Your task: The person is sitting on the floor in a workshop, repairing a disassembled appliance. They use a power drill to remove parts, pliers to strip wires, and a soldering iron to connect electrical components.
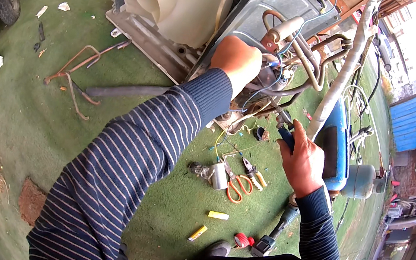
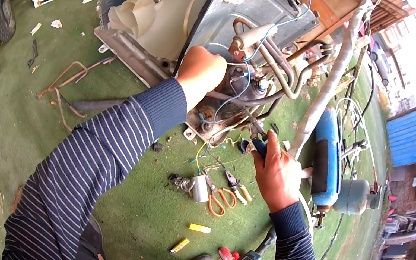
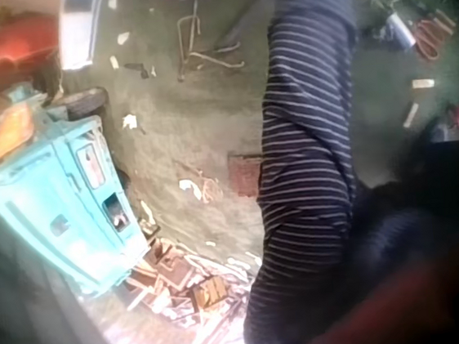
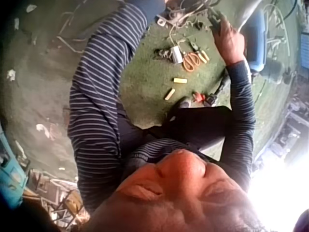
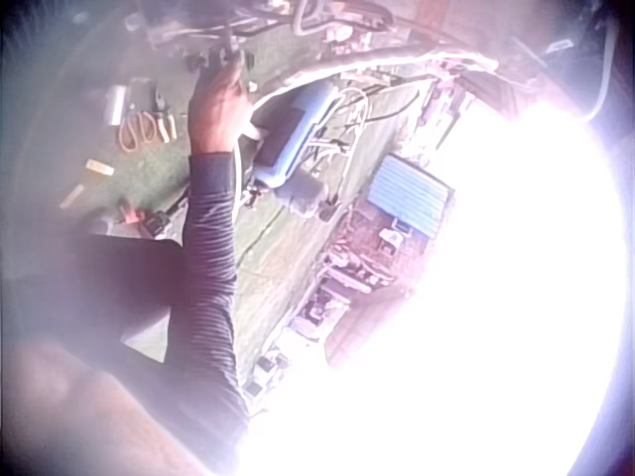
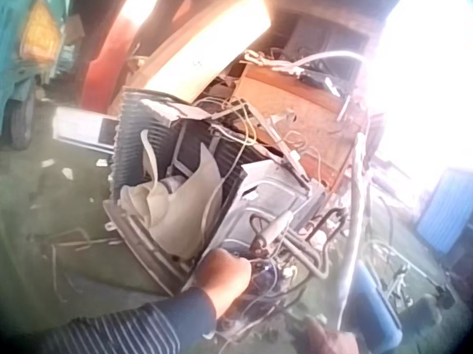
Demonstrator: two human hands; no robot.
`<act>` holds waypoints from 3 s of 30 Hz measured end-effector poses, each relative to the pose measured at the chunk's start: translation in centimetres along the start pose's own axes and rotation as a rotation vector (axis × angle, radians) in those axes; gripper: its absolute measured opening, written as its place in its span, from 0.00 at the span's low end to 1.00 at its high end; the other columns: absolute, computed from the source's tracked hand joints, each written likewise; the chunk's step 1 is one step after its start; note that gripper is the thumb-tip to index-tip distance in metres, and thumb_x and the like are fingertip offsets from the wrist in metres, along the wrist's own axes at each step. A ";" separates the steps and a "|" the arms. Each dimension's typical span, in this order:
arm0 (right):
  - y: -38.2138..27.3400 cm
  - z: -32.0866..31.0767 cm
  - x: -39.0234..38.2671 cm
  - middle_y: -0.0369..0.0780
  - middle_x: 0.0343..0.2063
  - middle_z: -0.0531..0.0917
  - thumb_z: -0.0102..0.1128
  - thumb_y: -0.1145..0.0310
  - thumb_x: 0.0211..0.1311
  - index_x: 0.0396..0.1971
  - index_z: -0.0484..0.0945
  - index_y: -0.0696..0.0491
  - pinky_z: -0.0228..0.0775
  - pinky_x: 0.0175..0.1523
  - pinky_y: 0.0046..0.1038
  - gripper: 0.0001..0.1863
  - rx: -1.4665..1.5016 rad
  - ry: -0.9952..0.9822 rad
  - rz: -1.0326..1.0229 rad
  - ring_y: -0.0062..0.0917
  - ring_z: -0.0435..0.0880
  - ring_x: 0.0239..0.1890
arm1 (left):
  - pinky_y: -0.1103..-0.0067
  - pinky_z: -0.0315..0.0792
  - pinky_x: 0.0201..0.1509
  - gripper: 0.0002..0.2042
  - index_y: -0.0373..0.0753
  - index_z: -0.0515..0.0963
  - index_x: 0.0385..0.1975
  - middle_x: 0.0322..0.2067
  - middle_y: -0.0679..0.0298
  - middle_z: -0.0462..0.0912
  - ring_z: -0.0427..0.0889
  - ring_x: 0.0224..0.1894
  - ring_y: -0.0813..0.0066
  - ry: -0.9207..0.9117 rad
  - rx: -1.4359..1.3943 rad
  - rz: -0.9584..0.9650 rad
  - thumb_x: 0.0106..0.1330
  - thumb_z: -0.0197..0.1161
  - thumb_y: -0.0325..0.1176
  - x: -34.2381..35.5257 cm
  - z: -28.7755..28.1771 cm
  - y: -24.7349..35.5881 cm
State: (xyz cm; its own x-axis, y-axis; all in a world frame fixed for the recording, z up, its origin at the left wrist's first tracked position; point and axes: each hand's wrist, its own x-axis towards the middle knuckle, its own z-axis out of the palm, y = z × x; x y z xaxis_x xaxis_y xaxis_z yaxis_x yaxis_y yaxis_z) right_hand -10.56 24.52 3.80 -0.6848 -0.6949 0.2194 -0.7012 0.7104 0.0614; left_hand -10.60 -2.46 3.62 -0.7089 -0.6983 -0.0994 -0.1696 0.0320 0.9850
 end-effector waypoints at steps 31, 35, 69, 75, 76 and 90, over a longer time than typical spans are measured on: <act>0.0 -0.4 -0.1 0.50 0.29 0.87 0.70 0.61 0.64 0.59 0.75 0.58 0.80 0.37 0.43 0.28 0.093 -0.022 0.045 0.46 0.89 0.31 | 0.66 0.66 0.30 0.13 0.26 0.81 0.22 0.18 0.61 0.79 0.76 0.25 0.73 0.046 -0.037 0.058 0.61 0.67 0.32 3.1 2.8 -2.9; 0.4 -0.1 -0.2 0.51 0.26 0.86 0.70 0.61 0.64 0.59 0.73 0.59 0.80 0.35 0.44 0.28 0.090 0.007 0.013 0.47 0.88 0.29 | 0.68 0.66 0.30 0.12 0.26 0.81 0.23 0.20 0.63 0.79 0.75 0.25 0.74 0.004 -0.046 0.084 0.61 0.67 0.30 3.3 2.9 -2.9; 0.4 0.2 -0.5 0.51 0.27 0.86 0.69 0.62 0.65 0.61 0.73 0.61 0.79 0.36 0.44 0.29 0.090 0.002 0.006 0.46 0.88 0.29 | 0.67 0.69 0.32 0.12 0.24 0.83 0.27 0.22 0.61 0.81 0.77 0.27 0.71 -0.013 -0.044 0.066 0.59 0.69 0.31 2.7 2.7 -2.1; 0.4 0.2 -0.6 0.50 0.27 0.86 0.69 0.62 0.65 0.61 0.73 0.61 0.79 0.36 0.44 0.29 0.085 0.000 0.010 0.46 0.88 0.30 | 0.67 0.69 0.32 0.12 0.24 0.83 0.27 0.22 0.61 0.81 0.78 0.27 0.71 -0.018 -0.050 0.058 0.59 0.68 0.31 2.7 2.9 -2.2; 0.4 0.2 -0.6 0.50 0.27 0.86 0.69 0.62 0.65 0.61 0.73 0.61 0.79 0.36 0.44 0.29 0.088 0.001 0.009 0.46 0.88 0.30 | 0.67 0.69 0.32 0.12 0.24 0.83 0.27 0.22 0.60 0.81 0.78 0.27 0.71 -0.021 -0.047 0.050 0.59 0.68 0.31 2.7 2.9 -2.1; 0.2 0.1 -0.6 0.51 0.27 0.86 0.68 0.62 0.65 0.61 0.73 0.61 0.79 0.36 0.44 0.29 0.094 -0.005 0.011 0.46 0.88 0.30 | 0.67 0.73 0.37 0.11 0.24 0.85 0.32 0.27 0.57 0.86 0.82 0.32 0.69 -0.024 0.002 0.030 0.60 0.70 0.30 3.5 3.5 -2.3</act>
State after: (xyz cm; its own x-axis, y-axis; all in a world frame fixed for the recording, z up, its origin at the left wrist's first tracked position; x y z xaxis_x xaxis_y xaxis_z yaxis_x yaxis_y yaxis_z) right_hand -10.31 25.03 3.56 -0.6931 -0.6880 0.2151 -0.7092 0.7043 -0.0323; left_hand -15.11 -2.47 0.49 -0.7301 -0.6794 -0.0734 -0.1493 0.0538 0.9873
